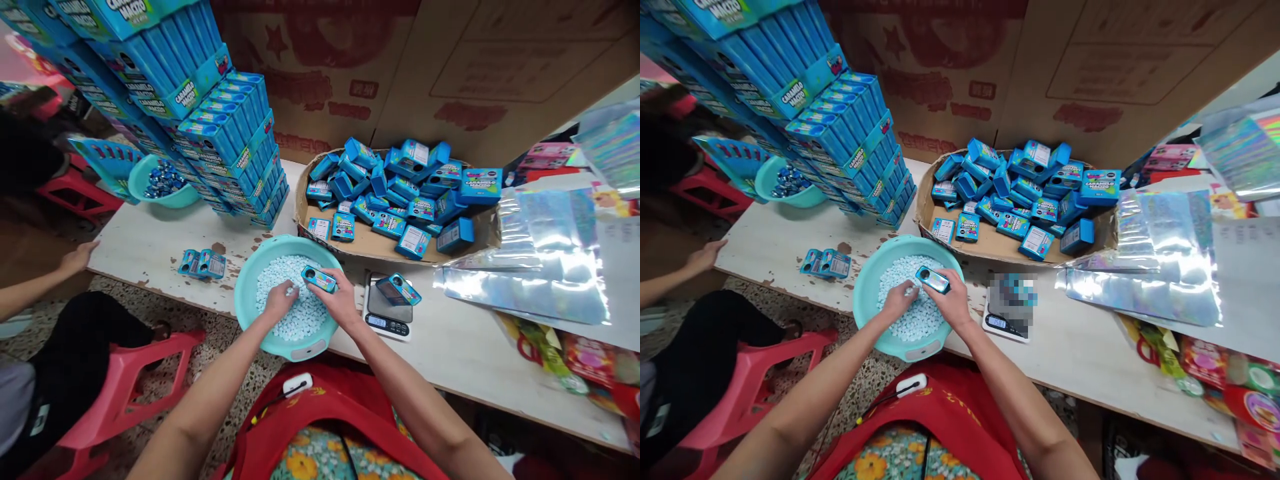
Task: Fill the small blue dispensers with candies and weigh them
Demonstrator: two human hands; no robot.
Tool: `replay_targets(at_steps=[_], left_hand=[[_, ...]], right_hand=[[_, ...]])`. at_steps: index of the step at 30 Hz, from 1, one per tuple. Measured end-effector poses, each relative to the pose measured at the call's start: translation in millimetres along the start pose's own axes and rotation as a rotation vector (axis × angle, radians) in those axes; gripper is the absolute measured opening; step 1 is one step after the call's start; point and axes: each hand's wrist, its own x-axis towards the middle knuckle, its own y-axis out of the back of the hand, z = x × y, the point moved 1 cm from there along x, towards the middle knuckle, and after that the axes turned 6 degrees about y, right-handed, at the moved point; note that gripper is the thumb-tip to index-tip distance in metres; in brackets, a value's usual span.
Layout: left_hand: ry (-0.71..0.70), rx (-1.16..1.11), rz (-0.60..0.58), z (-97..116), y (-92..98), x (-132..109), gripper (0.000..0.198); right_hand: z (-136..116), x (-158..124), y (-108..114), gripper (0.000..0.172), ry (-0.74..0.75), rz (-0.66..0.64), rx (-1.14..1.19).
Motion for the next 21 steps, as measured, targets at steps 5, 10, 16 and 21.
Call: replay_targets(at_steps=[5, 10, 16, 21], left_hand=[[0.171, -0.611, 0.121, 45.6, 26.4, -11.1, 0.031], [0.197, -1.306, 0.186, 91.1, 36.8, -15.8, 0.026], [0.256, -1.331, 0.299, 96.7, 33.3, -11.1, 0.029], [0.204, -1.317, 0.278, 98.5, 32.7, -8.5, 0.033]], right_hand=[[0.8, -7.9, -9.8, 0.029, 0.016, -0.112, -0.060], [-4.6, -16.0, -21.6, 0.028, -0.018, -0.301, -0.171], [-18.2, -13.3, -18.9, 0.033, 0.006, -0.310, -0.240], [-21.2, -11.2, -13.1, 0.032, 0.002, -0.288, -0.266]])
